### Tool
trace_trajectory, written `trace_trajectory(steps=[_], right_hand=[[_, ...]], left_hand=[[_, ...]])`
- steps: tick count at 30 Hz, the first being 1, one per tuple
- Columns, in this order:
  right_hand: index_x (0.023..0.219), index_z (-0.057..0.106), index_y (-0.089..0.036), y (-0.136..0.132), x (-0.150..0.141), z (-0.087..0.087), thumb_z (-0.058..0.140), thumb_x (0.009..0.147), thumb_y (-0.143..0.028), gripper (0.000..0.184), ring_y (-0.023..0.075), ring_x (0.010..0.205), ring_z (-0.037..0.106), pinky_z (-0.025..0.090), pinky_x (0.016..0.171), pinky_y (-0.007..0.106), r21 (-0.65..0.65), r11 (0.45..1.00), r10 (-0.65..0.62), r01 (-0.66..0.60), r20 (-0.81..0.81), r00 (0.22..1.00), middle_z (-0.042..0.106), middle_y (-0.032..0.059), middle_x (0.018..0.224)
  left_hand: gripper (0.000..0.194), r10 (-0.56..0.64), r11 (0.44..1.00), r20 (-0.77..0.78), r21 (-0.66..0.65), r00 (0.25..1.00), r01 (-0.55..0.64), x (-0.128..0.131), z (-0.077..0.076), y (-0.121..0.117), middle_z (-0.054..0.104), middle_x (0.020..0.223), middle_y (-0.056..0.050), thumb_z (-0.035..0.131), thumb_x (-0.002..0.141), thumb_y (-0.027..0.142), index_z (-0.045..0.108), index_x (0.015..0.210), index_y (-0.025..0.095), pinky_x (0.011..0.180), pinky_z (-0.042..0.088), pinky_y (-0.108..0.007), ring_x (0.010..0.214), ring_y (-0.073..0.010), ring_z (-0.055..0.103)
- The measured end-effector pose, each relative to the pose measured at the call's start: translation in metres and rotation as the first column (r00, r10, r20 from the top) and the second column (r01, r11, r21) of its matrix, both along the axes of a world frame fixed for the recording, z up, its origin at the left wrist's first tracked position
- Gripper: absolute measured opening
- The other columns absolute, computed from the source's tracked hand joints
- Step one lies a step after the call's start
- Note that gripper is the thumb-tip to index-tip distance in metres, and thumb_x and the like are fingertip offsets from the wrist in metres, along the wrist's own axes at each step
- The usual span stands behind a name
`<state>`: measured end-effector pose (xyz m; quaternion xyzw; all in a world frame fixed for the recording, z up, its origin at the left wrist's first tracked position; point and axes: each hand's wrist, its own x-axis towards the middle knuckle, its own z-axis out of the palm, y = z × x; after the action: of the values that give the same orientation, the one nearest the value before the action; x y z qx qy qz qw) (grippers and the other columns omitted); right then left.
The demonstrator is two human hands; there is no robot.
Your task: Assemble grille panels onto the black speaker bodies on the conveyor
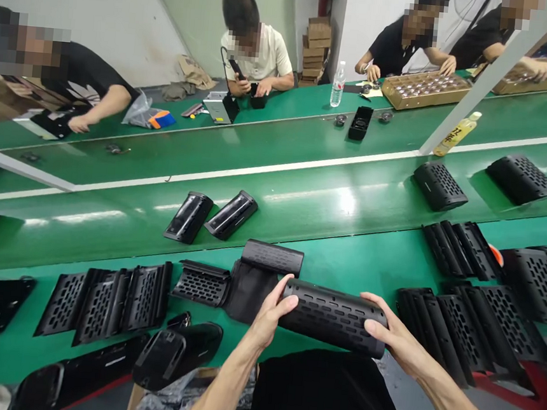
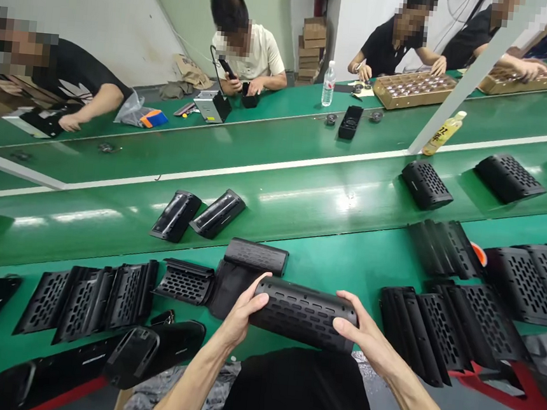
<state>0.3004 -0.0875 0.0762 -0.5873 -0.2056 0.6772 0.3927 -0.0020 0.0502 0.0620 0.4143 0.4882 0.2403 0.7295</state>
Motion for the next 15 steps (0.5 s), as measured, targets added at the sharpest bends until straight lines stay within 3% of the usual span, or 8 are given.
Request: trace_trajectory(steps=[7, 15], right_hand=[[0.146, 0.055, -0.034, -0.011, -0.003, -0.012, 0.077, 0.084, -0.067, 0.074, 0.0419, 0.147, 0.048, 0.043, 0.117, 0.058, 0.017, 0.999, -0.045, 0.043, 0.119, 0.992, 0.053, 0.0125, 0.158], [0.151, 0.051, -0.034, -0.020, 0.008, -0.015, 0.075, 0.085, -0.067, 0.077, 0.0407, 0.142, 0.052, 0.043, 0.117, 0.055, 0.095, 0.995, -0.044, 0.022, 0.229, 0.972, 0.055, 0.0114, 0.155]], left_hand=[[0.082, -0.057, 0.998, -0.018, 0.003, 0.998, 0.057, 0.008, -0.005, 0.001, 0.060, 0.156, -0.008, 0.078, 0.083, 0.058, 0.055, 0.156, 0.027, 0.125, 0.038, -0.051, 0.149, -0.0391, 0.049], [0.092, -0.066, 0.996, 0.078, 0.059, 0.995, 0.061, 0.017, -0.005, 0.003, 0.056, 0.161, -0.009, 0.080, 0.080, 0.062, 0.052, 0.158, 0.023, 0.127, 0.035, -0.054, 0.152, -0.0432, 0.044]])
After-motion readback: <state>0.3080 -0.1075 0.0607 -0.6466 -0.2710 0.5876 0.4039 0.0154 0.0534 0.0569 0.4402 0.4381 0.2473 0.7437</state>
